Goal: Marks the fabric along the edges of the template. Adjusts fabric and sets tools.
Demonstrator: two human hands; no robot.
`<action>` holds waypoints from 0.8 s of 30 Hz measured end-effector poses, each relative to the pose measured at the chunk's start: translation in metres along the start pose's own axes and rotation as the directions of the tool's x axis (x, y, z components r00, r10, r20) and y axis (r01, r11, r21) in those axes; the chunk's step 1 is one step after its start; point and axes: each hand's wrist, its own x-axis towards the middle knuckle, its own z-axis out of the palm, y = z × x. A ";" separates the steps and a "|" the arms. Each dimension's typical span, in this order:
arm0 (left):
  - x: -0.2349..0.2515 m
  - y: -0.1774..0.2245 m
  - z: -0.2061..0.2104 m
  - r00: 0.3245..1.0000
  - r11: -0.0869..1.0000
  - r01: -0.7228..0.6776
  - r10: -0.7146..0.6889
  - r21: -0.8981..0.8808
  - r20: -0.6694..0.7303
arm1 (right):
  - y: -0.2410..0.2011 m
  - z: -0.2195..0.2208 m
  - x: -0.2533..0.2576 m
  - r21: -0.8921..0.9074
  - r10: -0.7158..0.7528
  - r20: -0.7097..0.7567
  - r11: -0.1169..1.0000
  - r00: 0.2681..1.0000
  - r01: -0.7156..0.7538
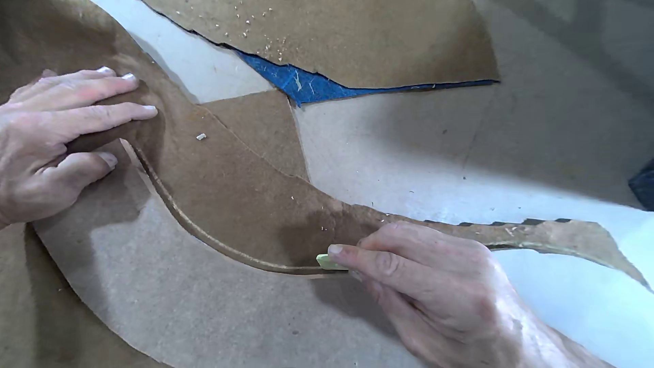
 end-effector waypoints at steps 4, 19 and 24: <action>0.004 0.011 -0.001 0.993 0.993 0.120 -0.120 -0.018 -0.017 | 0.006 -0.007 -0.004 -0.008 -0.011 0.000 1.000 1.000 0.011; 0.008 0.034 0.002 0.972 0.968 0.236 -0.234 0.089 -0.036 | 0.021 -0.026 -0.018 -0.023 -0.001 -0.008 1.000 1.000 0.001; 0.009 0.043 0.006 0.948 0.940 0.317 -0.310 0.123 -0.071 | 0.026 -0.035 -0.024 -0.026 0.012 -0.009 1.000 1.000 -0.012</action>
